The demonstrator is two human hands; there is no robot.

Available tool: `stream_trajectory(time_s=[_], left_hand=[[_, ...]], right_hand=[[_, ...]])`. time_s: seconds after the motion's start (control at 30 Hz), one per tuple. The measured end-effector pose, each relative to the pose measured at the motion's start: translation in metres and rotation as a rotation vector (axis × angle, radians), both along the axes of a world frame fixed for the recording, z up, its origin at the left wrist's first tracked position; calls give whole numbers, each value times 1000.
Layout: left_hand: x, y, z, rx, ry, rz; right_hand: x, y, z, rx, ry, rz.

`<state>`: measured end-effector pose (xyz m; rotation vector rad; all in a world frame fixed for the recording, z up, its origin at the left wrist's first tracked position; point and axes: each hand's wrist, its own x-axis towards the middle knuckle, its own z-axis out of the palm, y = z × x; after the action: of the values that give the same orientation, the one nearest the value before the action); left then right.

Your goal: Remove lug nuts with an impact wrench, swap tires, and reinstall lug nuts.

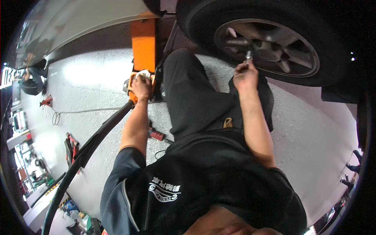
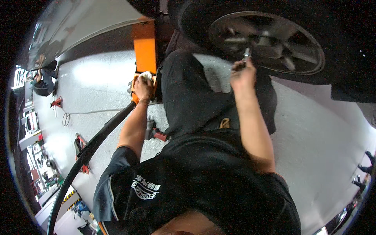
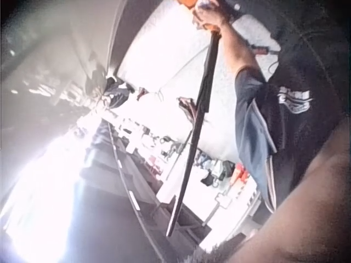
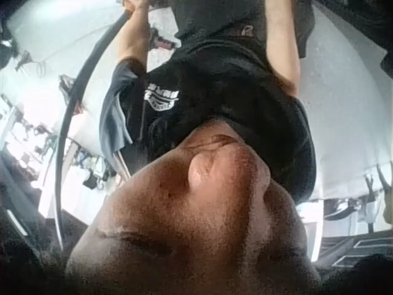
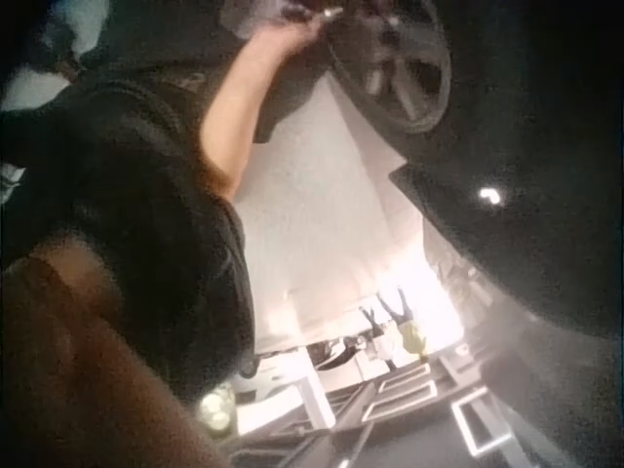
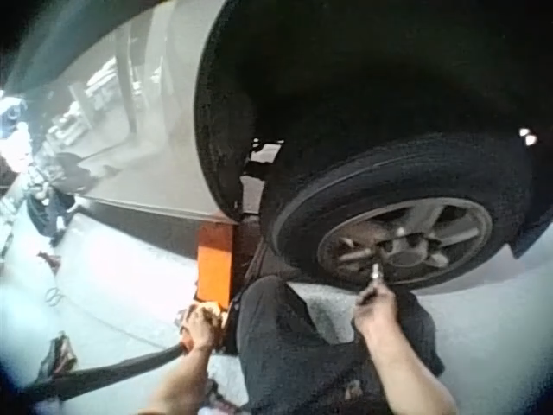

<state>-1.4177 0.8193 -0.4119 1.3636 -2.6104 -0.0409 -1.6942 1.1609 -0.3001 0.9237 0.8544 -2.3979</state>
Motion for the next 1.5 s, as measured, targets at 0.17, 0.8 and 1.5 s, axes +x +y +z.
stream_trajectory(time_s=[0.17, 0.8, 1.5], left_hand=[[0, 0, -11, 56, 228, 83], [-4, 15, -8, 1, 321, -39], [20, -49, 47, 1117, 351, 309]], right_hand=[[4, -5, 12, -70, -41, 54], [-3, 5, -8, -218, -14, 75], [-8, -7, -2, 256, 145, 93]])
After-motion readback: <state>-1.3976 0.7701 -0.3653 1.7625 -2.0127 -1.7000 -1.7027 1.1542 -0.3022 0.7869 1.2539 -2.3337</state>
